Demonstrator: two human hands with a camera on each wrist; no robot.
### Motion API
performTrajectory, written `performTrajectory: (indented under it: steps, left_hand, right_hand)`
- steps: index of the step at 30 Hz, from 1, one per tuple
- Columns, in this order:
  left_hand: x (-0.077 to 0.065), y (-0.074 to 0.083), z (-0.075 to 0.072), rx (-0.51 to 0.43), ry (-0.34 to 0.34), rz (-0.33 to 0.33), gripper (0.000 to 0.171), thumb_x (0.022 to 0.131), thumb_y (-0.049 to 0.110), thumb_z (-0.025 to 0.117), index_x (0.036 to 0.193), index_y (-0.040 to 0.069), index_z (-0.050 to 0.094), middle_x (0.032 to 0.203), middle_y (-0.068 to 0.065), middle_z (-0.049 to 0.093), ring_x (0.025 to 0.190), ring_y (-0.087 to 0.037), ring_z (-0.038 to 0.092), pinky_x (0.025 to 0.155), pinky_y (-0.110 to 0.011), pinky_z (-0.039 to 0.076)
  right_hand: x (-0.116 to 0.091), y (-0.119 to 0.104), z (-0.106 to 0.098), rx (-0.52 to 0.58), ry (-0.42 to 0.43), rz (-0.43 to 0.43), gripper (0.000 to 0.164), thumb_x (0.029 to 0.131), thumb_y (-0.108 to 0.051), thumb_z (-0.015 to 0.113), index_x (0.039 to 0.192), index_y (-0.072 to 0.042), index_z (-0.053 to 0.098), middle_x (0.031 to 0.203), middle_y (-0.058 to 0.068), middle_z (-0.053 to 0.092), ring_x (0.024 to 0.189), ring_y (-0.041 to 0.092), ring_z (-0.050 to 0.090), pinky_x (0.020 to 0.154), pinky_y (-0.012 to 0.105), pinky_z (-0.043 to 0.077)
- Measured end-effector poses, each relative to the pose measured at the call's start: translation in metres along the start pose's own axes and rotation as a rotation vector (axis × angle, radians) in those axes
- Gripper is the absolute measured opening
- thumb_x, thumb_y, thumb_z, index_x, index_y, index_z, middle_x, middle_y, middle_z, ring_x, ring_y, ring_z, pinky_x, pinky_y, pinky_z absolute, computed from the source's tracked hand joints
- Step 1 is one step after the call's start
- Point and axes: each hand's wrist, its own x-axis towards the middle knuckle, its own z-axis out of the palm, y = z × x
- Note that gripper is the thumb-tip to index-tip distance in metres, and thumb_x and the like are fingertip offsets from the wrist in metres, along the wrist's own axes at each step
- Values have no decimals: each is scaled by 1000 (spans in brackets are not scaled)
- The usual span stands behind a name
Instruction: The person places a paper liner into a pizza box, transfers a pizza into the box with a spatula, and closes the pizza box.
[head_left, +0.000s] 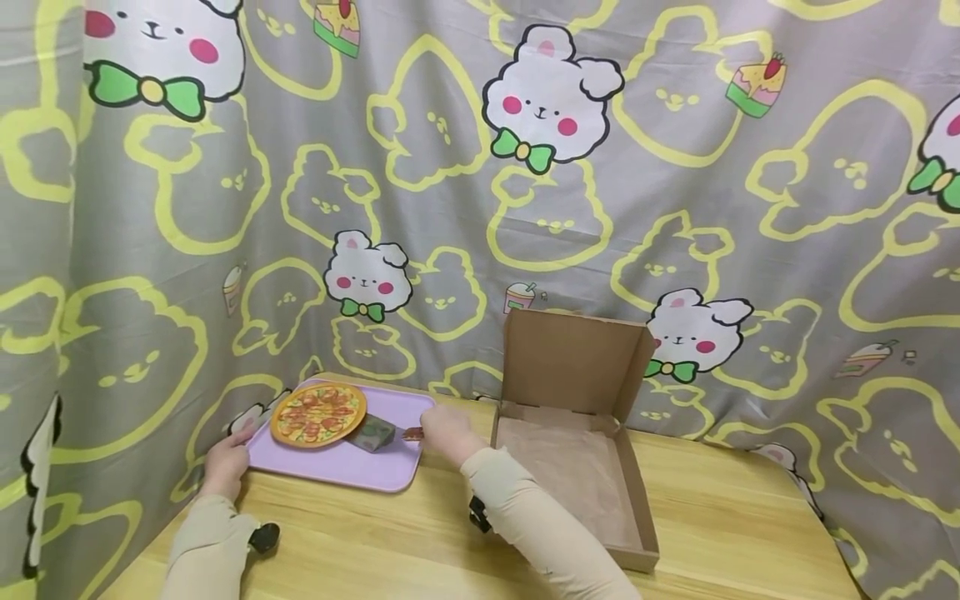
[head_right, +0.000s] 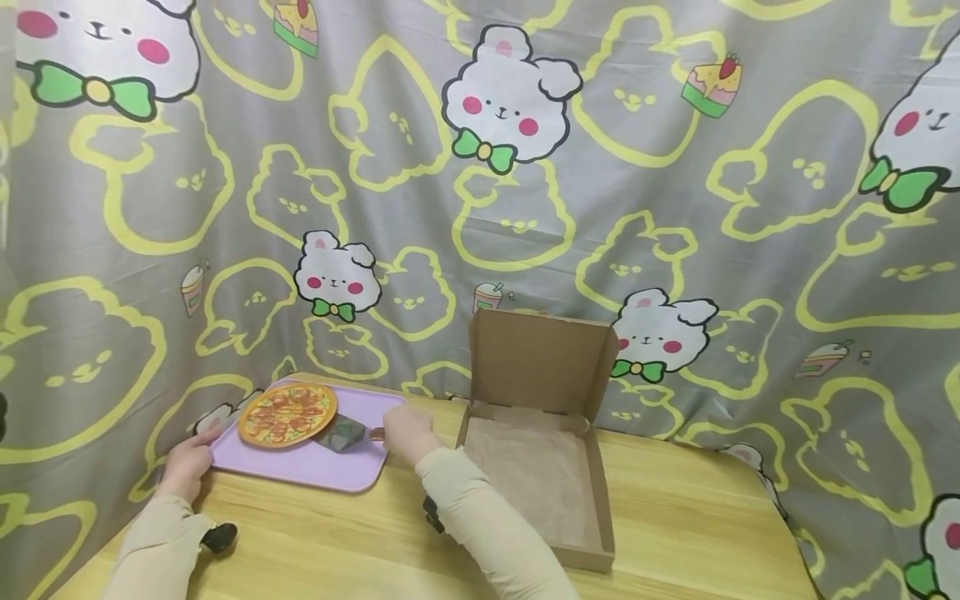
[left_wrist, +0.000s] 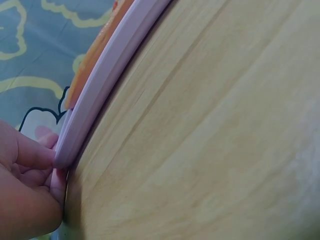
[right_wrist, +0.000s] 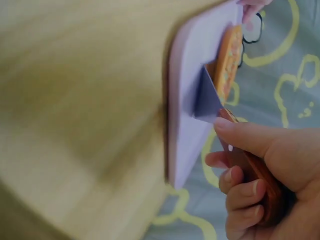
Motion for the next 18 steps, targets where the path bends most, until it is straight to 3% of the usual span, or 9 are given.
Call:
performTrajectory:
  steps: [5, 12, 18]
  left_hand:
    - [-3, 2, -1, 14, 4, 11, 65, 80, -11, 27, 144, -4, 35, 156, -13, 22, 149, -39, 10, 124, -45, 7]
    - [-4, 3, -3, 12, -1, 9, 65, 80, -11, 27, 144, -6, 34, 156, -17, 23, 148, -43, 9, 124, -47, 5]
    - [-4, 0, -2, 22, -1, 24, 62, 81, -10, 28, 142, -10, 34, 155, -28, 22, 146, -46, 12, 123, -49, 10]
  right_hand:
    - [6, -17, 9, 1, 40, 17, 22, 81, -35, 76, 76, -15, 67, 82, -1, 70, 70, 16, 67, 50, 34, 52]
    - [13, -38, 6, 19, 25, 61, 22, 83, -36, 76, 79, -16, 69, 83, 0, 72, 72, 16, 67, 52, 34, 53]
    - [22, -49, 11, 13, 35, 81, 20, 82, -35, 76, 81, -16, 70, 82, -1, 72, 71, 16, 67, 53, 32, 54]
